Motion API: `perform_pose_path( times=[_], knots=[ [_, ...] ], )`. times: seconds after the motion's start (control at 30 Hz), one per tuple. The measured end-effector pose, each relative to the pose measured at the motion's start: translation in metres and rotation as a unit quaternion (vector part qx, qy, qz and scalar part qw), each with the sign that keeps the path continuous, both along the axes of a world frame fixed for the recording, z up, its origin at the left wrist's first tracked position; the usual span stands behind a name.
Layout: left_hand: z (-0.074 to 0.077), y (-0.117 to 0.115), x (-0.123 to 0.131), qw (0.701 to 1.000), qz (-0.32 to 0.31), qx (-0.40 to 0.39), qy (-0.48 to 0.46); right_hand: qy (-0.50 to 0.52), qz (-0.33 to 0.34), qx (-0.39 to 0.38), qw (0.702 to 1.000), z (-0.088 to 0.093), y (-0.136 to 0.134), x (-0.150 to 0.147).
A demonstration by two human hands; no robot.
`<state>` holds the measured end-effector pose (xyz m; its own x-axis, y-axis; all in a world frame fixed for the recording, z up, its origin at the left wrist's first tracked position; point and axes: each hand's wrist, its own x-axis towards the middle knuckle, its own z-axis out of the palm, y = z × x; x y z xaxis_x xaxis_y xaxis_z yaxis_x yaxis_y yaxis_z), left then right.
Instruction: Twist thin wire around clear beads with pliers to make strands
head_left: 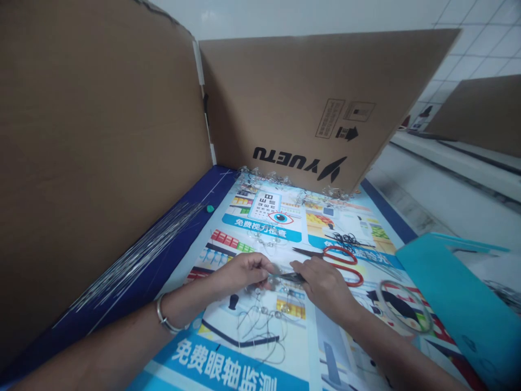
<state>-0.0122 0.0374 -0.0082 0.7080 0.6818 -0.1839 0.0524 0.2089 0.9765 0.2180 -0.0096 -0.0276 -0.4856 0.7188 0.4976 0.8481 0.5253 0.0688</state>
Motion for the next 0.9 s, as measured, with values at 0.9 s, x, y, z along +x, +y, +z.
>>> perform_pose_path(
  times=[0.9],
  knots=[
    [0.0043,-0.0013,0.0005,1.000,-0.007,-0.012,-0.017,-0.010,0.024,0.012,1.000,0.0007,0.0007,0.0011]
  ],
)
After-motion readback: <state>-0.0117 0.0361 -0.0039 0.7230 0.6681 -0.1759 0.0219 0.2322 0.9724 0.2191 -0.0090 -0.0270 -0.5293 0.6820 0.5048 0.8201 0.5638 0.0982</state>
